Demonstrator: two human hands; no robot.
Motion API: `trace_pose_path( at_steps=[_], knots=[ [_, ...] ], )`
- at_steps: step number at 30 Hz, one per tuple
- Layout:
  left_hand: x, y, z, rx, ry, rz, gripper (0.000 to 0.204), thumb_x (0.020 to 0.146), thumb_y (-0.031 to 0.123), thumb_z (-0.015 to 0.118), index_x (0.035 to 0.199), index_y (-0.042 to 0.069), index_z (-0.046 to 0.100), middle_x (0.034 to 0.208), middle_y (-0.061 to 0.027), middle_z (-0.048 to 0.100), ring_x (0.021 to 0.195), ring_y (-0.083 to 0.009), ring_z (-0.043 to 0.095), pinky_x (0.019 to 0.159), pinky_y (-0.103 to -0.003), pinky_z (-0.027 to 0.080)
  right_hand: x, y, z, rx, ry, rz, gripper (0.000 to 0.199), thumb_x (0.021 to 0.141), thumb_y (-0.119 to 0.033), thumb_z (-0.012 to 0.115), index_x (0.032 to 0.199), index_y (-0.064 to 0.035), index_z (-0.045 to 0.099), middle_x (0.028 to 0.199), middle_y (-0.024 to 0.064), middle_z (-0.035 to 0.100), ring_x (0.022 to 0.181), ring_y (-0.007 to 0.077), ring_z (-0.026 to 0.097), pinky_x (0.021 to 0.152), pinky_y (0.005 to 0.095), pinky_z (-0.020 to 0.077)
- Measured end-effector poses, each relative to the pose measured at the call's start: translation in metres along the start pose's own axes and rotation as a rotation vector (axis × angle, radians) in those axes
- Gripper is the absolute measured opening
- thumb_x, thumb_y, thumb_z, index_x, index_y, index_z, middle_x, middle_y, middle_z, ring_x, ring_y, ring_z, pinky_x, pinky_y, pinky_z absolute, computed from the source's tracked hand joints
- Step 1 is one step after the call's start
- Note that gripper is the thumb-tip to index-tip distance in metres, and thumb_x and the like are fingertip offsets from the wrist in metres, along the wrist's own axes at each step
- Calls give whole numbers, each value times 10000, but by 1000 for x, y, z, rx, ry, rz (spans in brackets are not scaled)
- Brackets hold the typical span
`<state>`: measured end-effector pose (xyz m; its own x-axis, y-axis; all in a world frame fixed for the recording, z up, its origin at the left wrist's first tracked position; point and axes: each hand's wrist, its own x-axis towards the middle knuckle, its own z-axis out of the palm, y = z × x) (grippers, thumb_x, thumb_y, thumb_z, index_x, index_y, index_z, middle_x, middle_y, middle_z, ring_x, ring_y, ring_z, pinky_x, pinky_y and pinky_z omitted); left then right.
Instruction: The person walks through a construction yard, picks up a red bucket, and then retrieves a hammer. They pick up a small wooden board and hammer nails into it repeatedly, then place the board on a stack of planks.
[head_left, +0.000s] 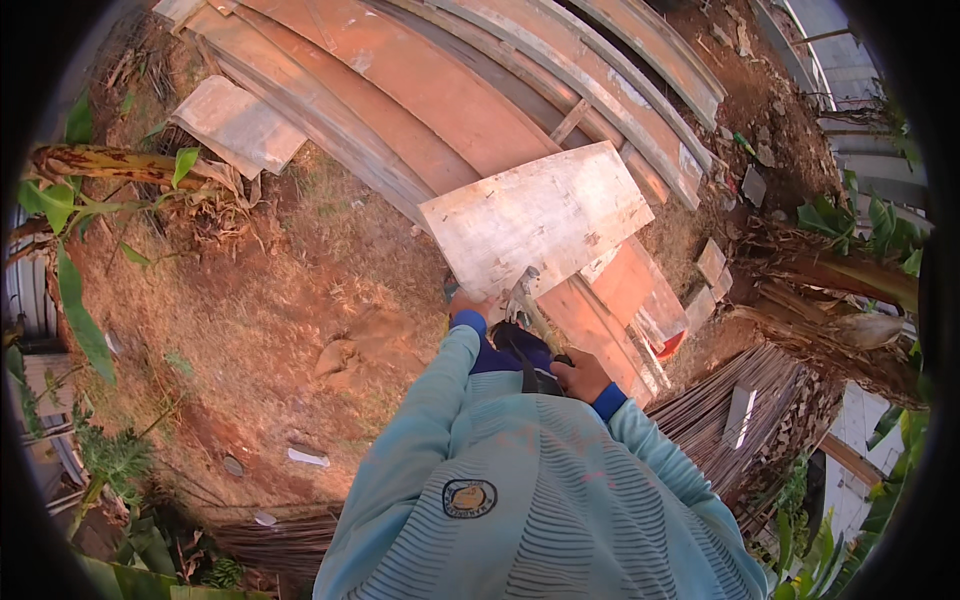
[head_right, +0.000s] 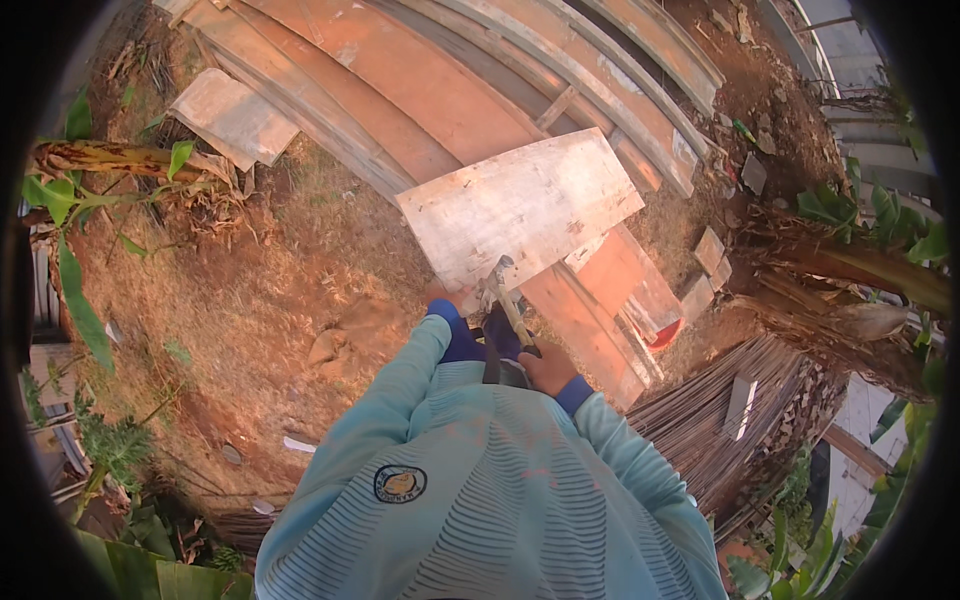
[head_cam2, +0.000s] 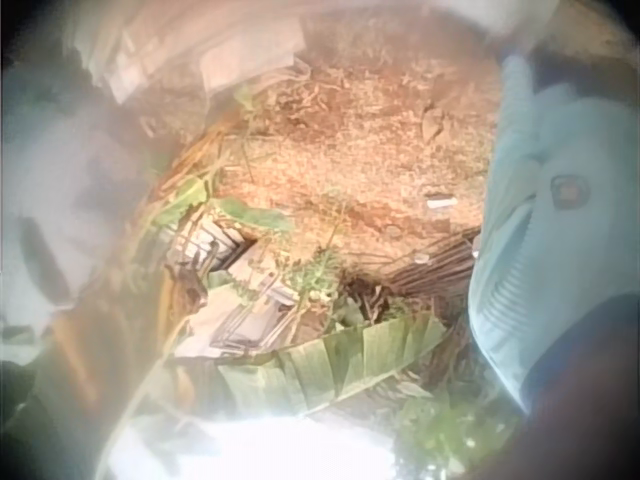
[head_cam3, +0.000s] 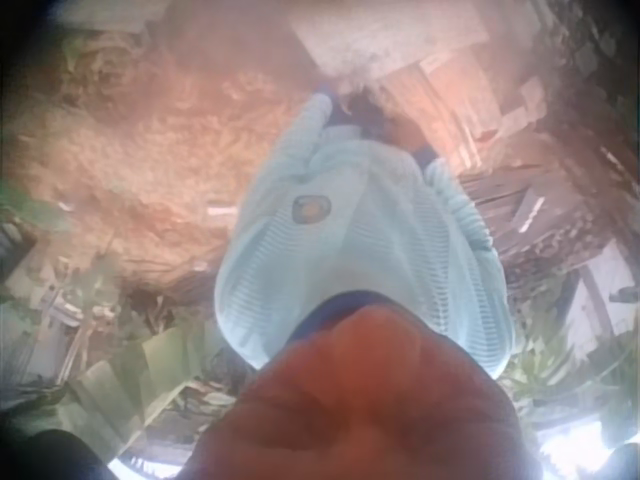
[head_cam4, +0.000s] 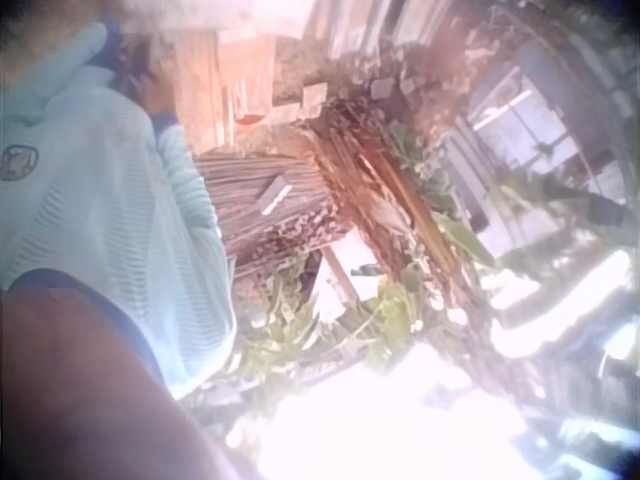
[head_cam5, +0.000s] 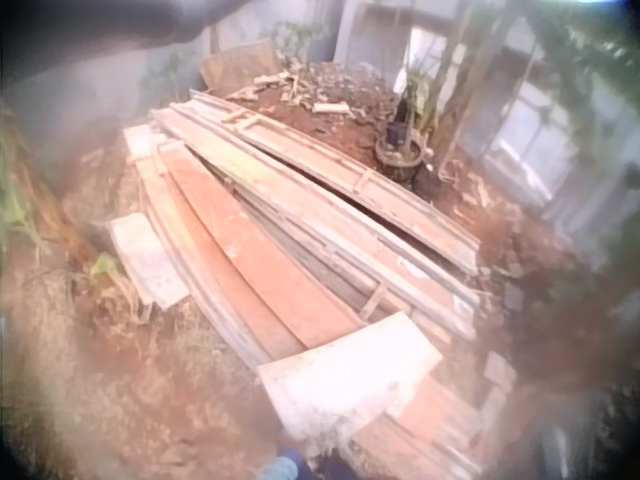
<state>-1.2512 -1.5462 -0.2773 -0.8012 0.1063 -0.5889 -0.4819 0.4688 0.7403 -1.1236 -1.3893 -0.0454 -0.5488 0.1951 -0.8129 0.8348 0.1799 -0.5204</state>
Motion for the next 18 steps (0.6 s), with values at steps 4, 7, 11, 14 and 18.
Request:
trace_pose_path(
  at_steps=[4, 7, 11, 14, 18],
  knots=[
    [-2, 0, 4, 7, 44, -42, 505, 623, 148, 818, 1053, 0, 598, 1021, -164, 663, 952, -303, 638, 836, -372, 494, 3, 8, -4, 319, -78, 160, 391, 823, -250, 606, 1123, -20, 509, 812, 302, 607, 653, 446, 599, 609, 495, 478],
    [-1, -8, 6, -88, -35, -19, 501, 626, 164, 816, 1051, 8, 604, 1024, -163, 664, 956, -299, 640, 835, -373, 496, -15, 11, 6, -519, 137, -230, 431, 825, -253, 596, 1166, -23, 468, 825, 330, 599, 695, 474, 599, 643, 524, 478],
    [14, -40, 13, -35, -8, -81, 516, 628, 191, 815, 1060, 5, 603, 1027, -171, 661, 971, -315, 633, 852, -381, 491, -11, 1, 4, -247, 12, -100, 380, 866, -247, 582, 1165, -48, 457, 678, 187, 586, 534, 319, 563, 498, 423, 445],
    [22, -43, 12, 15, 20, 23, 548, 628, 231, 821, 1075, 6, 597, 1036, -179, 657, 972, -324, 630, 849, -388, 491, 3, -1, -5, 669, -241, 384, 276, 904, -221, 557, 1118, -65, 482, 606, 56, 499, 455, 153, 457, 410, 308, 362],
    [11, -13, 8, 248, 11, -17, 660, 597, 241, 842, 1133, -23, 561, 1103, -217, 619, 1055, -346, 588, 904, -391, 464, -10, -2, -2, 560, -148, 332, 230, 907, -231, 543, 1044, -47, 535, 608, 35, 472, 464, 98, 415, 418, 270, 351]
  ],
)
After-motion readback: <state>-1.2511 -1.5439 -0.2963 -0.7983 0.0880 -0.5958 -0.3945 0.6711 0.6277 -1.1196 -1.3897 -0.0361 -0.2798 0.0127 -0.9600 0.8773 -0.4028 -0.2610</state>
